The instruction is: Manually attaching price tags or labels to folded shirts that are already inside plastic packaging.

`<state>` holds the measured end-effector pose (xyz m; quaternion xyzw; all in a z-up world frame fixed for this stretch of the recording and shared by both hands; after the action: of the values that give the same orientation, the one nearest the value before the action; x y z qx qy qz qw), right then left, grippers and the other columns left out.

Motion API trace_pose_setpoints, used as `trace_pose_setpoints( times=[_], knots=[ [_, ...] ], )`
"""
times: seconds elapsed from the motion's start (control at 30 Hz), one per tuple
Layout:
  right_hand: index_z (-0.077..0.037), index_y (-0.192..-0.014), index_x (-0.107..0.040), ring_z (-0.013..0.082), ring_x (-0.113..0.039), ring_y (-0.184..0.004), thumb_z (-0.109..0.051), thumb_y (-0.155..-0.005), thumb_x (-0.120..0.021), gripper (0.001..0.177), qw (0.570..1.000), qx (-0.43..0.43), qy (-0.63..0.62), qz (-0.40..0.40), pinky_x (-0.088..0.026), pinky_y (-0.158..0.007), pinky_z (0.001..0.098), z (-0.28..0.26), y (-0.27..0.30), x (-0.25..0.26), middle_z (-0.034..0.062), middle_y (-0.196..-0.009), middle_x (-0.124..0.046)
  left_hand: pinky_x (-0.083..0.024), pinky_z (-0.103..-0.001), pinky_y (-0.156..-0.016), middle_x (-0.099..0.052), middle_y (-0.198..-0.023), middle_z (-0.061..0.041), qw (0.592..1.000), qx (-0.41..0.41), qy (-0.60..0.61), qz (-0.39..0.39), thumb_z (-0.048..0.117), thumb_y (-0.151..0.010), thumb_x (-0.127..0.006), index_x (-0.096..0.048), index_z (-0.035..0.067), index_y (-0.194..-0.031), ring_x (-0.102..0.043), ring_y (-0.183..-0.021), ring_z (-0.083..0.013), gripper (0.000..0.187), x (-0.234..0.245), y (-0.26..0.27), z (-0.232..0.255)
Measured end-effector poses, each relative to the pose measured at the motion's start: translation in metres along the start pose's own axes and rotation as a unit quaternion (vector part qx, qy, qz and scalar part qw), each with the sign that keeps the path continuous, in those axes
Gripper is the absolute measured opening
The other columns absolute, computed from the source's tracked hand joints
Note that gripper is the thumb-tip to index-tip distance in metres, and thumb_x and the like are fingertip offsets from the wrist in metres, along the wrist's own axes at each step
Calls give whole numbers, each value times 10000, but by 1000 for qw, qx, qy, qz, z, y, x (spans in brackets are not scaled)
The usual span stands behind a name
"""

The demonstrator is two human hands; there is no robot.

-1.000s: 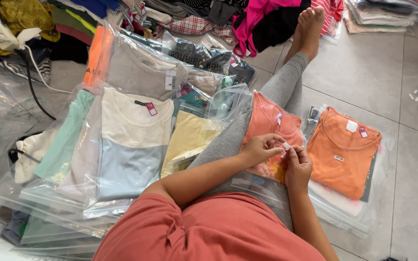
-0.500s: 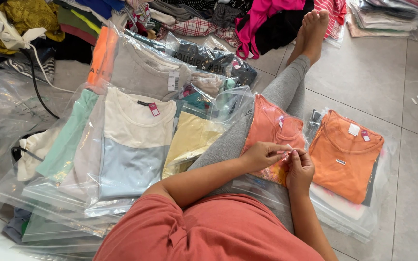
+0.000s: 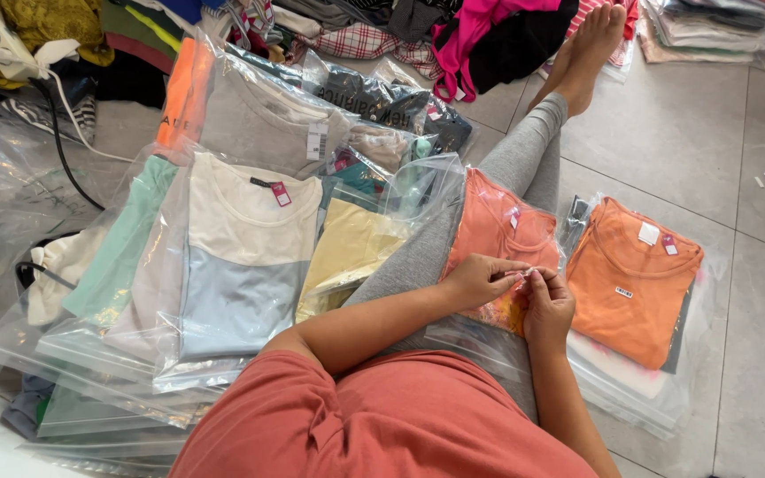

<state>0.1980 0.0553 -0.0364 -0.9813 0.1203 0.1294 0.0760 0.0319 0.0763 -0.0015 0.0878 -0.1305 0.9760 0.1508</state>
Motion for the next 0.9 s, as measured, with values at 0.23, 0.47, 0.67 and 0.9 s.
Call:
trace_pose_setpoints(
  times=[0.23, 0.47, 0.67, 0.9],
  knots=[
    [3, -1169, -652, 150, -658, -693, -119, -1089, -613, 151, 1000, 0, -1, -16, -550, -555, 245, -12, 5, -6, 119, -904, -676, -412, -252, -484, -536, -514, 35, 999, 5, 44, 28, 295, -956, -718, -758, 305, -1242, -557, -511, -90, 289, 5, -2, -3],
    [29, -1229, -690, 98, -636, -733, -96, -1093, -587, 212, 998, 28, 50, -41, -529, -633, 208, -34, 11, -25, 114, -942, -690, -444, -258, -534, -505, -547, 51, 998, 27, 26, 45, 292, -823, -818, -771, 264, -1127, -561, -546, -108, 308, 10, -2, -2],
    [7, -1232, -686, 96, -568, -621, -99, -1075, -624, 200, 996, 27, 67, -46, -451, -550, 194, -39, 11, -30, 89, -808, -643, -387, -206, -489, -501, -572, 50, 980, 76, 168, 80, 245, -921, -757, -775, 237, -1068, -505, -517, -50, 148, 19, -13, -22],
    [-4, -1279, -722, 74, -603, -887, -67, -1007, -709, 280, 986, 49, 131, -89, -539, -786, 234, -54, 17, -52, 86, -1023, -658, -274, -145, -381, -355, -589, 130, 898, 148, 414, 7, 215, -1035, -659, -694, 127, -1109, -331, -446, 40, 120, 23, -10, -9]
  ],
)
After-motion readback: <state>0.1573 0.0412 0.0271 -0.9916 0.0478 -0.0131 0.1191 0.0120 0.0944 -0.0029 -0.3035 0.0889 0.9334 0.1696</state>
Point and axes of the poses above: each hand's wrist, its own y-axis away from the middle knuckle, its own x-axis out of the back of the hand, z = x × y, the point moved 8 cm from there along -y, towards the middle knuckle
